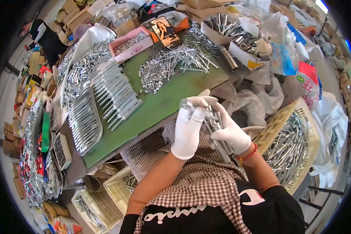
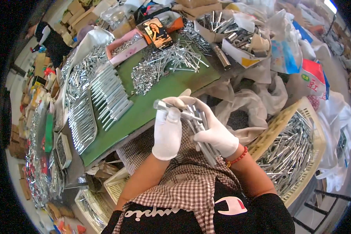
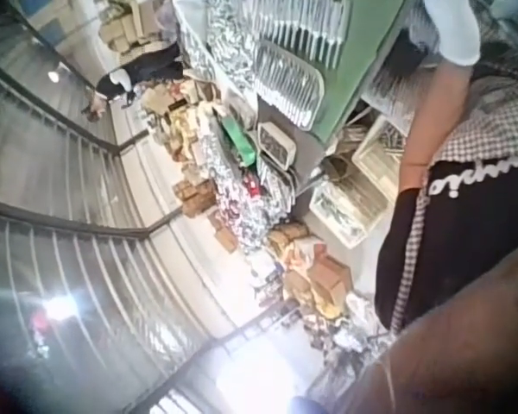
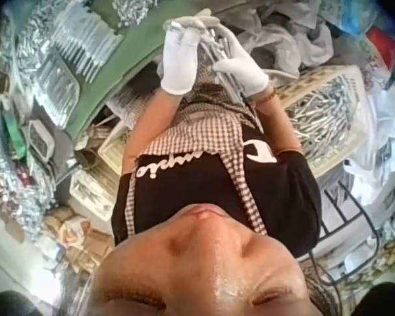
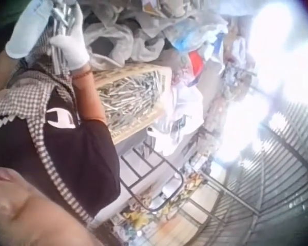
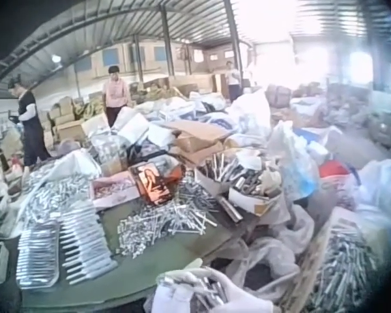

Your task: The person is assembling small metal tubes into a multi-port connector piece.

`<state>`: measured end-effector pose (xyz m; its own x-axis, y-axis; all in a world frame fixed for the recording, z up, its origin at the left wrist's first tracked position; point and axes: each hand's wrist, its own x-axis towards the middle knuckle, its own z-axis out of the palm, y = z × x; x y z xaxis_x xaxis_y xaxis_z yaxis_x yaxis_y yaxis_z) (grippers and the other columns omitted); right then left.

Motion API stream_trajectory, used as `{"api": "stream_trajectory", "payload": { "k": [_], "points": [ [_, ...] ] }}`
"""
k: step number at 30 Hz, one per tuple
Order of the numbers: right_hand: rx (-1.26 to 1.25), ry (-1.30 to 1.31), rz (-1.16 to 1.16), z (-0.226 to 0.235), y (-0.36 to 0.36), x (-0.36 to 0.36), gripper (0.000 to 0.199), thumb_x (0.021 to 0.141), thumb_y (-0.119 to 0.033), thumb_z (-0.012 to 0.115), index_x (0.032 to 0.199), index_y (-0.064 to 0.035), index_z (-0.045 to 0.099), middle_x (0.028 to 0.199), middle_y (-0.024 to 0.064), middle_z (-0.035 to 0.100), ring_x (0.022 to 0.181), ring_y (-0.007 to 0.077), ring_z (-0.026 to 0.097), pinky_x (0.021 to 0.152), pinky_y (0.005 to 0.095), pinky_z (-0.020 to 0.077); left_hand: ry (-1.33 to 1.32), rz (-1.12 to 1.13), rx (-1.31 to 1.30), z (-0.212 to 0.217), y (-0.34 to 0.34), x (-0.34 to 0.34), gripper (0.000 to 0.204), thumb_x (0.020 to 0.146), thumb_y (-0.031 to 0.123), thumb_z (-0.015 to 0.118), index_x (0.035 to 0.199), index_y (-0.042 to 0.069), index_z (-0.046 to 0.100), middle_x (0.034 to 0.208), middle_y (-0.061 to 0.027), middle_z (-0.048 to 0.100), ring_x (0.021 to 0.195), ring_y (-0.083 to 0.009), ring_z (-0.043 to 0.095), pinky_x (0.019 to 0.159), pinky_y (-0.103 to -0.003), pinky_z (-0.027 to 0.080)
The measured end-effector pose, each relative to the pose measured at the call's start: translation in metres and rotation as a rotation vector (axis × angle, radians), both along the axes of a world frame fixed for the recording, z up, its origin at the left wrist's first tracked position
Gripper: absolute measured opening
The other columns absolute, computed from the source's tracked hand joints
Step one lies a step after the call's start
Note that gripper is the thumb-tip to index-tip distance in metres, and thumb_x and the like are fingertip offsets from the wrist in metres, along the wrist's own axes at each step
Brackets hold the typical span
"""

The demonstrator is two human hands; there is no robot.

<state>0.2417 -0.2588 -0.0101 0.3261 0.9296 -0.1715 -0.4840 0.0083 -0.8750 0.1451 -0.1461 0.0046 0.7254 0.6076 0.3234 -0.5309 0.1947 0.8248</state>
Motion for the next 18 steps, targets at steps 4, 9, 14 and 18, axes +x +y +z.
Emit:
{"api": "stream_trajectory", "payload": {
  "k": [4,9,14,18],
  "points": [
    [-0.039,0.113,0.003,-0.014,-0.004,0.009,0.073,0.073,0.002,0.062,0.139,-0.0059,0.032,0.101,0.0083,0.056,0.077,0.0148,0.06,0.06,0.028,0.0525,-0.244,-0.016,-0.269,0.016,0.024,-0.006,0.031,0.094,0.034,0.058,0.109,0.009,0.047,0.109,-0.0142,0.06,0.114,-0.0314,0.056,0.101,-0.047,0.044],
    [0.052,0.486,-0.201,-0.028,-0.015,0.008,0.047,0.08,-0.004,0.058,0.125,-0.0082,0.043,0.089,0.008,0.056,0.074,0.0177,0.058,0.056,0.0291,0.0503,-0.186,-0.05,-0.508,0.017,0.028,-0.005,0.023,0.097,0.036,0.052,0.102,0.013,0.053,0.086,-0.0054,0.058,0.091,-0.0256,0.061,0.088,-0.05,0.049],
    [0.003,0.247,-0.214,-0.003,-0.014,0.01,0.051,0.079,-0.002,0.054,0.128,-0.0062,0.04,0.087,0.0086,0.056,0.067,0.0192,0.058,0.053,0.0309,0.0535,0.379,-0.02,-0.35,-0.026,0.01,-0.004,0.016,0.095,0.023,0.056,0.097,0.008,0.052,0.076,0.0013,0.051,0.064,-0.0092,0.051,0.059,-0.025,0.045],
    [0.029,0.356,-0.391,-0.006,-0.008,0.012,0.042,0.082,-0.005,0.053,0.123,-0.0068,0.044,0.086,0.0077,0.057,0.067,0.0179,0.059,0.056,0.0295,0.0538,0.485,0.049,0.049,-0.059,-0.022,-0.015,0.021,0.087,0.013,0.064,0.104,0.003,0.058,0.086,-0.0015,0.054,0.07,-0.0102,0.053,0.061,-0.025,0.044]
  ]
}}
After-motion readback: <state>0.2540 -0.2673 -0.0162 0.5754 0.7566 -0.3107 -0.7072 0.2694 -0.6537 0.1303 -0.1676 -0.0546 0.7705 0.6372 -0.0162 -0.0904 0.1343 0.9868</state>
